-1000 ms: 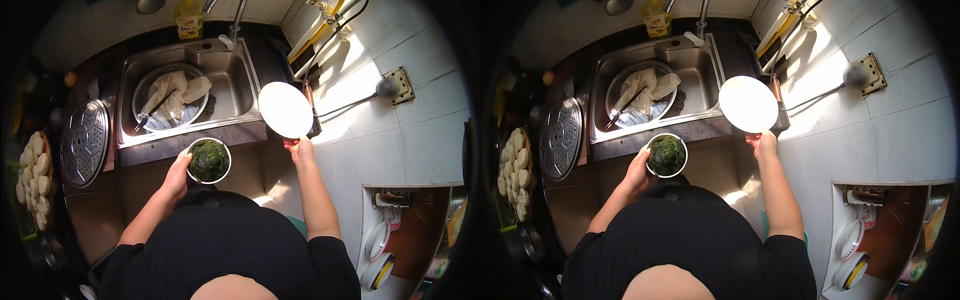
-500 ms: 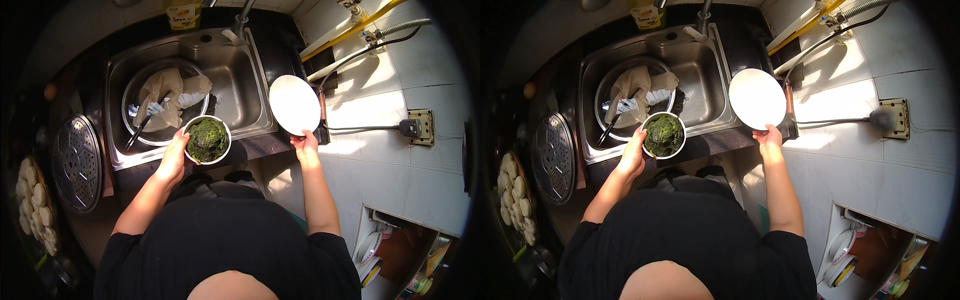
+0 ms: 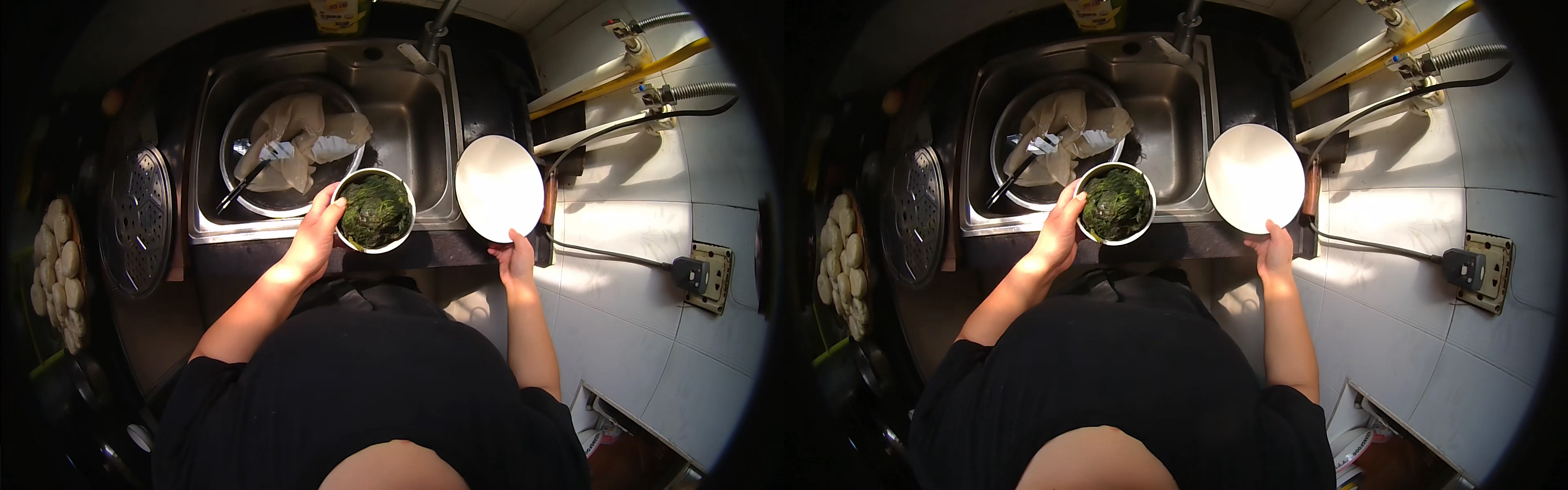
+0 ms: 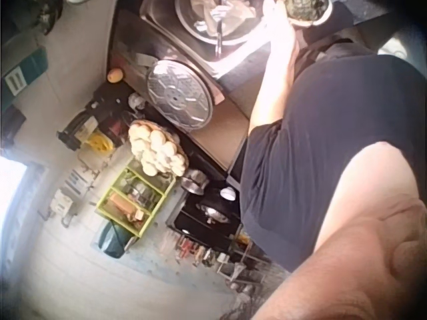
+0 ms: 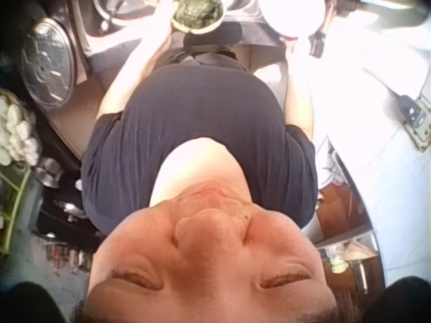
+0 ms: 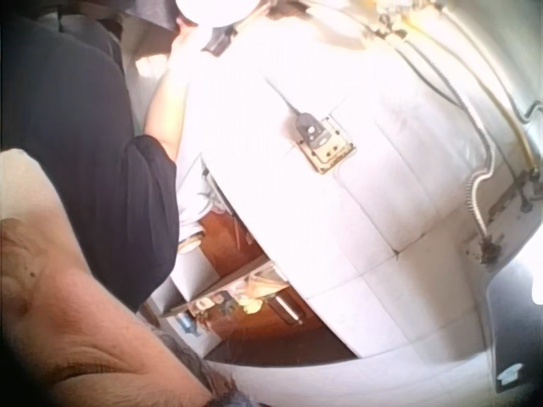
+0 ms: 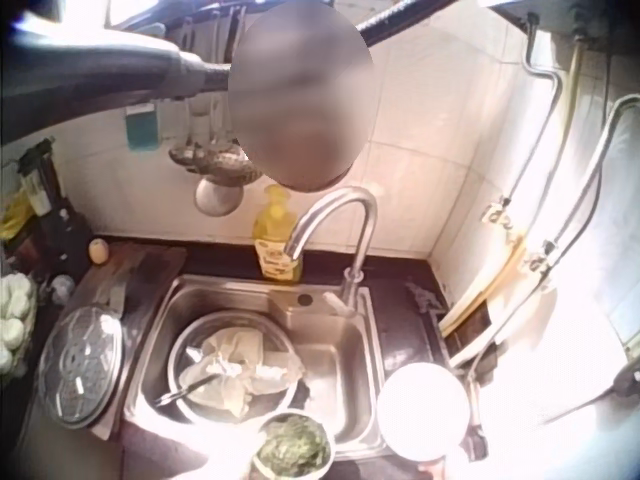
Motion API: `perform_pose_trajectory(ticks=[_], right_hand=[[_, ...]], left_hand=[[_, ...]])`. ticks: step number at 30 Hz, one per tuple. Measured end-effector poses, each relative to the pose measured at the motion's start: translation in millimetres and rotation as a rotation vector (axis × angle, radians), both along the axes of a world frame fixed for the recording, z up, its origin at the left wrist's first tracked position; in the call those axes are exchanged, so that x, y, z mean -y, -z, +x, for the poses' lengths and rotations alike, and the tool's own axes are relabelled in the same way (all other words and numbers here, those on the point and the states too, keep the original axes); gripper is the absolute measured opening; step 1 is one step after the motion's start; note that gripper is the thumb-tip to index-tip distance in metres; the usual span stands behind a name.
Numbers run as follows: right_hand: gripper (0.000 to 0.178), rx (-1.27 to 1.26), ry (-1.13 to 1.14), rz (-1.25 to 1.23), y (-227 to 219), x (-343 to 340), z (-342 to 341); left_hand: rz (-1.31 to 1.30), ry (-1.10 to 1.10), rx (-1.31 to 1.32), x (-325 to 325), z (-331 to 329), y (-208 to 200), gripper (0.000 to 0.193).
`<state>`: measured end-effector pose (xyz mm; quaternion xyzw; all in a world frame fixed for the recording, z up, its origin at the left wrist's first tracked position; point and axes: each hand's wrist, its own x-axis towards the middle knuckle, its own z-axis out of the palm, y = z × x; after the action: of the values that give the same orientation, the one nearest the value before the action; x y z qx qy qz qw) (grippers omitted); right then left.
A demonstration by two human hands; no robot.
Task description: The person prepares a steaming setup by placing a steamer insert into a pot and covering it with a lid. They then unwrap a piece of meat from a plastic bag and place it into the steamer. Finally, they transfer a bowl of green leafy vegetables to a plate and rinse it under running water.
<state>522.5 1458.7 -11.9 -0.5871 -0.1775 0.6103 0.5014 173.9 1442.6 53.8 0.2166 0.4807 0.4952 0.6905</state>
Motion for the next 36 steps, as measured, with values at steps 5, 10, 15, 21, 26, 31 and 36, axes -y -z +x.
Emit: perform_pose_trajectory(ticks=[5, 10, 15, 21, 26, 31, 36], right_hand=[[0.032, 0.574, -0.278, -0.257, -39.7, 2.2, 5.2], [0.033, 1.011, -0.534, 0.577, -113.4, 17.0, -63.4], [0.062, 1.175, -1.083, 1.117, -139.4, -29.2, -126.5], [0.069, 1.281, -1.175, 1.057, -132.5, -40.4, -139.7], [0.060, 1.266, -1.153, 0.926, -123.8, -43.9, -136.6], [0.050, 1.158, -1.037, 0.946, -114.0, -52.0, -127.3], [0.047, 1.099, -0.992, 0.903, -108.4, -56.9, -118.5]], left_hand=[[0.046, -0.009, -0.024, 4.1, 12.4, -0.8, 0.039], [0.146, 0.035, -0.095, -4.8, 32.7, -5.1, 0.037], [0.120, 0.086, -0.012, -9.7, 46.6, -11.3, 0.034], [0.178, 0.095, -0.136, -20.3, 51.6, 1.3, 0.032], [0.094, 0.104, -0.029, -27.7, 55.9, 4.2, 0.034], [0.143, 0.104, -0.067, -38.5, 59.5, 22.1, 0.036], [0.007, 0.124, 0.009, -45.5, 64.7, 14.2, 0.037]])
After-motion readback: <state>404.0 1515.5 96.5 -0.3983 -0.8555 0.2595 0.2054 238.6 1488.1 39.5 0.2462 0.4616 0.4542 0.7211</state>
